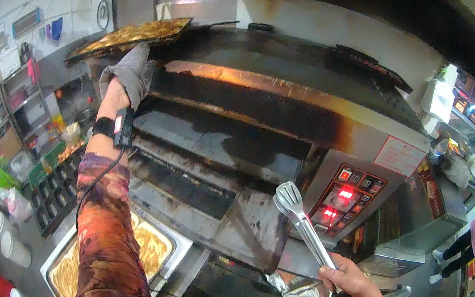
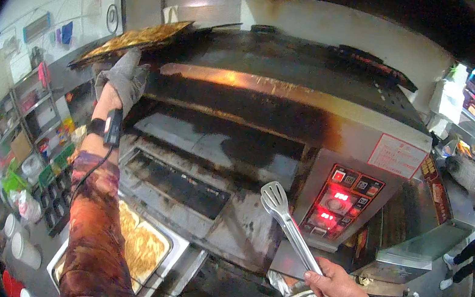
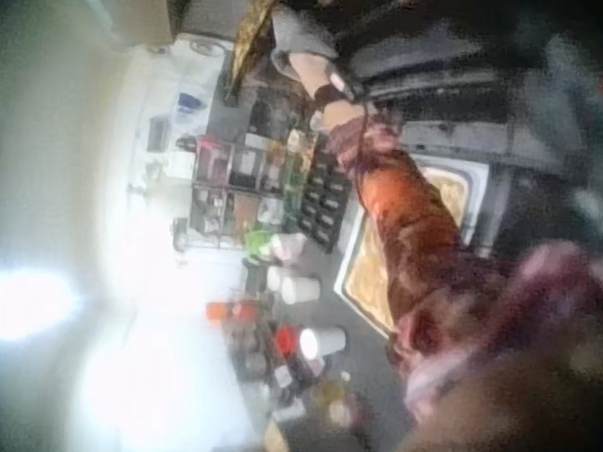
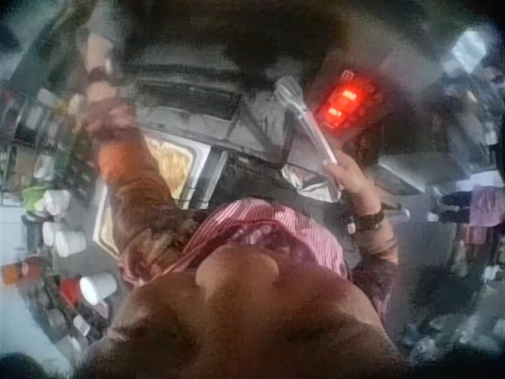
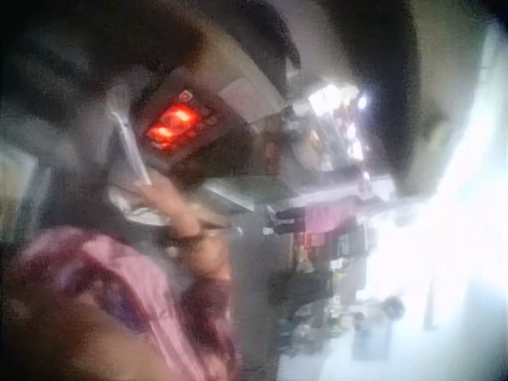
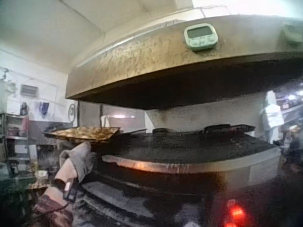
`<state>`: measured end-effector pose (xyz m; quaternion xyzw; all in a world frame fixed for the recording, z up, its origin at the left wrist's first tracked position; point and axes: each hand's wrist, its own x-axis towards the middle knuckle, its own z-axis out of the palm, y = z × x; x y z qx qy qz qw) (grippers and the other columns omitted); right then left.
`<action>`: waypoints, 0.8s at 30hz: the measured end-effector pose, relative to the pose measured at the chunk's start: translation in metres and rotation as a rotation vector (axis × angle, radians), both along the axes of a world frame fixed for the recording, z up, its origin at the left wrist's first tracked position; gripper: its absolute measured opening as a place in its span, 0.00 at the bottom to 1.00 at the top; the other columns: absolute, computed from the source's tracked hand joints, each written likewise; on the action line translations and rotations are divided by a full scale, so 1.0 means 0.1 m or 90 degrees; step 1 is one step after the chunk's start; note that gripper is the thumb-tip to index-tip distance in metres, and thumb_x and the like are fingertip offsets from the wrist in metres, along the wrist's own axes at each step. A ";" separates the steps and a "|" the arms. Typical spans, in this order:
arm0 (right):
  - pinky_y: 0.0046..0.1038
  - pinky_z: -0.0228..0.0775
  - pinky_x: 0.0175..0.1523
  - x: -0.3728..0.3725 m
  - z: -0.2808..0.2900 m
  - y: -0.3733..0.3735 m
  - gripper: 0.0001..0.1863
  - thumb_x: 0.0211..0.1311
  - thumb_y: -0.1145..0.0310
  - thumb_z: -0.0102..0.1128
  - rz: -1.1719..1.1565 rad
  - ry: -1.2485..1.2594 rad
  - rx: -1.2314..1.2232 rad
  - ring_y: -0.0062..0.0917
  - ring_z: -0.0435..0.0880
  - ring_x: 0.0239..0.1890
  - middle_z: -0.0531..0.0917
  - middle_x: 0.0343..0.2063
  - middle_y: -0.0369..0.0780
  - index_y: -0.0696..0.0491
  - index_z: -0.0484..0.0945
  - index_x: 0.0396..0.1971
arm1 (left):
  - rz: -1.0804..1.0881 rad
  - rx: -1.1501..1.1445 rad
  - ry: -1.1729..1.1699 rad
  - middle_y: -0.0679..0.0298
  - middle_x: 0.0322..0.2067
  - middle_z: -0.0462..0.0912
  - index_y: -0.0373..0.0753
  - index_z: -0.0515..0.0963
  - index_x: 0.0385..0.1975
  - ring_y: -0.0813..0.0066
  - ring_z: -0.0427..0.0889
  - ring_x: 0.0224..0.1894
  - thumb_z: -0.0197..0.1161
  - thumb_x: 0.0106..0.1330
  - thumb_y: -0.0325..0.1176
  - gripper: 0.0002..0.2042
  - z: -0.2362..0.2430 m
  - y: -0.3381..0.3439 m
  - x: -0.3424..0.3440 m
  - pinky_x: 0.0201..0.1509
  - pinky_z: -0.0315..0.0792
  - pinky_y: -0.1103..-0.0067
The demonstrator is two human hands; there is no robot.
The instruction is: The person removes a tray of baked flatbread from an oven and places it on a counter. Then the person shapes multiple dough balls by hand into a container and covers them with a cloth.
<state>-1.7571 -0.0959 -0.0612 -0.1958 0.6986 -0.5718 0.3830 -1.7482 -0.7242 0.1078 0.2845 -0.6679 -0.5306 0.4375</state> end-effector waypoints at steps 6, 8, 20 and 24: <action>0.29 0.68 0.25 0.11 -0.26 0.14 0.13 0.66 0.65 0.51 0.168 0.017 -0.032 0.22 0.69 0.15 0.67 0.12 0.35 0.59 0.67 0.42 | -0.110 0.101 0.087 0.57 0.46 0.79 0.42 0.73 0.51 0.66 0.80 0.43 0.60 0.61 0.36 0.17 -0.51 0.70 1.51 0.39 0.75 0.73; 0.29 0.69 0.25 0.16 -0.29 0.14 0.13 0.66 0.65 0.51 0.224 -0.007 -0.017 0.21 0.69 0.15 0.69 0.14 0.35 0.60 0.67 0.42 | -0.134 0.122 0.085 0.57 0.46 0.79 0.43 0.73 0.51 0.66 0.80 0.43 0.59 0.62 0.35 0.17 -0.66 1.16 2.33 0.38 0.75 0.73; 0.20 0.64 0.20 0.92 -1.21 -0.52 0.18 0.64 0.59 0.56 0.478 -0.135 0.129 0.16 0.71 0.17 0.75 0.24 0.37 0.61 0.67 0.36 | 0.457 -0.139 -0.712 0.60 0.34 0.76 0.37 0.71 0.38 0.65 0.75 0.35 0.53 0.66 0.32 0.06 -1.79 3.47 5.95 0.41 0.70 0.73; 0.20 0.63 0.19 1.28 -1.48 -0.92 0.18 0.64 0.59 0.55 0.474 -0.172 0.129 0.17 0.71 0.16 0.75 0.23 0.38 0.60 0.67 0.38 | 0.333 -0.190 -0.871 0.56 0.32 0.73 0.39 0.72 0.33 0.60 0.73 0.40 0.51 0.64 0.32 0.05 -2.50 3.44 6.75 0.42 0.68 0.70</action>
